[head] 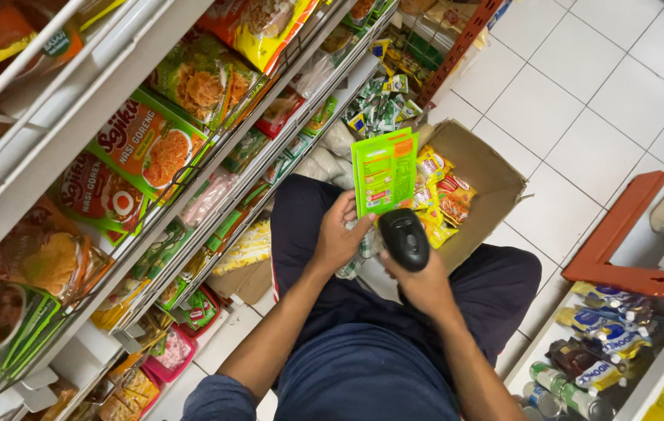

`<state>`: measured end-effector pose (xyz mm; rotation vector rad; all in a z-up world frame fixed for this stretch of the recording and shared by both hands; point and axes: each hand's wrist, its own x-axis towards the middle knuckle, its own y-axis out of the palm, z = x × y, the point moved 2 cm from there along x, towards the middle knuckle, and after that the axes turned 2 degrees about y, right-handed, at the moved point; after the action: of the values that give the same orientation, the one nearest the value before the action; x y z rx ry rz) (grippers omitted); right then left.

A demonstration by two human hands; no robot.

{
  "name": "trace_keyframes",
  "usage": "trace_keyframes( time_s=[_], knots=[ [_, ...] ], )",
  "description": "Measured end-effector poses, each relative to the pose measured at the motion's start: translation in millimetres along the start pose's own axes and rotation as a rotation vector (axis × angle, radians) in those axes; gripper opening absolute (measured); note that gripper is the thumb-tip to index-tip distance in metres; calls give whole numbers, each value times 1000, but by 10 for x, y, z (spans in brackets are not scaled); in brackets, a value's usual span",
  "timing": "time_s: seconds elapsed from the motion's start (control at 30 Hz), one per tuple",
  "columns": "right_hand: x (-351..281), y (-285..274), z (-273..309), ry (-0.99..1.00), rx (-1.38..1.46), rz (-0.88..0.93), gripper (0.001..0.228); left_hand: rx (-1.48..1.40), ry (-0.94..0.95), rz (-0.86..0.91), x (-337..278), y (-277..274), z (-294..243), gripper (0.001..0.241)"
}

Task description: The person scans barcodes on seasoning packets using a handheld scanner, handling packets one by one and placing them into a cardboard box.

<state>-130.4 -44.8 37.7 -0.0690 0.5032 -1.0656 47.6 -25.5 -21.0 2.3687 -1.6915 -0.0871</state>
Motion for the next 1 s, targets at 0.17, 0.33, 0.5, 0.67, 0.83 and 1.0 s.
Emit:
trace_keyframes(
  time_s=[0.17, 0.33, 0.5, 0.67, 0.83, 1.0],
  knots=[
    [-38, 188, 70, -3, 4, 7, 20, -33, -23, -16, -22, -17, -33, 37],
    [-20, 215, 21, -25, 23, 36, 19, -19, -42, -18, -37, -28, -16, 34],
    [7, 184, -129, -87, 97, -90, 21, -34, -34, -37, -51, -24, 25, 35],
    [179, 122, -327, -115, 208, -281, 29, 13, -19, -85, -133, 100, -105, 30],
    [369, 197, -451, -238, 689, -163, 54, 380, 233, 103, -257, 235, -581, 42],
    [387, 189, -417, -137, 1025, -123, 54, 414, 248, 166, -237, 210, -715, 27]
  ],
)
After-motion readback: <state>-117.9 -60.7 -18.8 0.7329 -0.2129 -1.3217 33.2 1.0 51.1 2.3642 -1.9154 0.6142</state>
